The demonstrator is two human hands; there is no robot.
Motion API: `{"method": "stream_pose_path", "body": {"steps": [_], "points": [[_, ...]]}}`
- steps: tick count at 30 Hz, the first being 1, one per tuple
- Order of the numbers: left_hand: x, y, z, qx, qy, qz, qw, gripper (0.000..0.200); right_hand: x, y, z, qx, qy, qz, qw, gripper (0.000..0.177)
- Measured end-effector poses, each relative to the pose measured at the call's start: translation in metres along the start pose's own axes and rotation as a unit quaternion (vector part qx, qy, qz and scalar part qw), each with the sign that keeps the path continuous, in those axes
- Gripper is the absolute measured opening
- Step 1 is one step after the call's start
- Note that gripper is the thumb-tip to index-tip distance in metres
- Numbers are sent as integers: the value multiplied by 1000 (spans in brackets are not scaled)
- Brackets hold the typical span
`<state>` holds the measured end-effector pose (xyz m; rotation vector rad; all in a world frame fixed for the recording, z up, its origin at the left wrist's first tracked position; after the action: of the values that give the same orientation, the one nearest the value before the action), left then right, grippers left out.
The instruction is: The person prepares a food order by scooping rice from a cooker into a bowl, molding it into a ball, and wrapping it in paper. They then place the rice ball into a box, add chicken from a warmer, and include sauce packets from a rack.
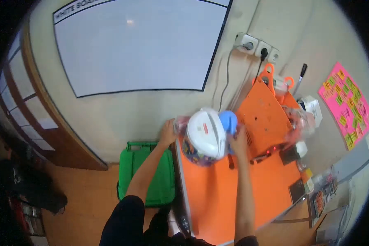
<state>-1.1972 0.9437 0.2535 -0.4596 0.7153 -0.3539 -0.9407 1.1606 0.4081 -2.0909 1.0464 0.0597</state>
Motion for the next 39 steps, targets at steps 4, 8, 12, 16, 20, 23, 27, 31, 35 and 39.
{"method": "stream_pose_path", "body": {"steps": [4,8,12,16,20,23,27,31,35,39], "points": [[-49,39,3,13,56,-134,989,78,17,3,-2,-5,33,105,994,45],[-60,85,-35,6,52,-179,983,66,153,-17,40,-14,86,183,979,52],[-67,74,-29,-6,41,-187,981,40,314,-32,112,100,149,210,961,47],[-50,7,-48,-6,166,-15,986,26,357,-78,165,170,277,237,915,42],[-37,-120,-21,-34,84,-41,995,17,376,-94,259,180,269,269,907,47],[-4,-203,3,-136,55,-36,989,16,338,-98,258,184,284,238,910,50],[27,-279,105,-130,158,-3,979,10,333,-103,279,331,264,274,863,61],[78,-267,139,-71,171,-8,983,5,320,-110,287,297,351,240,855,59],[118,-160,223,28,263,-96,960,13,303,-149,290,289,307,328,845,67],[180,-49,266,171,214,-199,941,16,303,-142,229,-13,231,357,905,59]]}}
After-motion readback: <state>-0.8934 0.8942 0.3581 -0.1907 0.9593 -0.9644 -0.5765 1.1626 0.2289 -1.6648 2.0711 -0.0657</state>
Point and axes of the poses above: each hand's wrist, its own x-axis away from the middle knuckle, its own y-axis out of the palm, z = x × y, the point moved 6 cm from there along -x, towards the middle knuckle, and after that the axes turned 5 degrees about x, right-handed, at the moved point
